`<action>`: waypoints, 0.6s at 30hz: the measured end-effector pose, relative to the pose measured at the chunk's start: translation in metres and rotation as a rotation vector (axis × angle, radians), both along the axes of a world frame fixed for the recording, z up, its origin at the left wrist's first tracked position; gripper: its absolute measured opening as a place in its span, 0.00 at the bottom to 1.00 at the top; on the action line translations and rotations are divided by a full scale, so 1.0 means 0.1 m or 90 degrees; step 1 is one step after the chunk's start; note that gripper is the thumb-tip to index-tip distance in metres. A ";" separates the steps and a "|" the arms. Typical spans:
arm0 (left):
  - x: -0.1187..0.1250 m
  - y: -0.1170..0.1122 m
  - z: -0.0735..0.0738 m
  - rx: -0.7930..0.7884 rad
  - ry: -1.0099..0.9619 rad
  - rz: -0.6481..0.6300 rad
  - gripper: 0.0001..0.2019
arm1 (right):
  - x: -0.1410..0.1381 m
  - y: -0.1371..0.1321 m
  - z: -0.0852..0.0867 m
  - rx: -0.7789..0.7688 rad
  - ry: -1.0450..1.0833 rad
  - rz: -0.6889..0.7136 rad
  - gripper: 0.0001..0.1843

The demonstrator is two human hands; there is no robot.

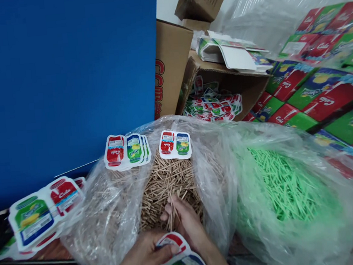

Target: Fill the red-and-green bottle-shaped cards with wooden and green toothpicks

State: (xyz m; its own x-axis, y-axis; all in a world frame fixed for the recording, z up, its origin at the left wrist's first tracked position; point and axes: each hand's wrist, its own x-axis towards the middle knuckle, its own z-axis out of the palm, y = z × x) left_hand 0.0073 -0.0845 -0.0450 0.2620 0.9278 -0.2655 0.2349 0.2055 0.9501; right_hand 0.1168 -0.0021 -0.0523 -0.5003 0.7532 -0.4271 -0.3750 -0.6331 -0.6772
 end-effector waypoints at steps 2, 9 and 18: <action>0.03 0.06 -0.05 -0.014 -0.003 -0.010 0.19 | -0.03 0.00 -0.03 -0.062 0.050 0.032 0.25; 0.05 0.04 -0.12 0.003 0.026 0.009 0.18 | 0.06 -0.04 -0.11 -0.023 0.041 0.060 0.24; -0.05 -0.01 0.08 0.106 0.161 0.105 0.17 | 0.12 0.01 -0.21 0.096 -0.023 0.093 0.24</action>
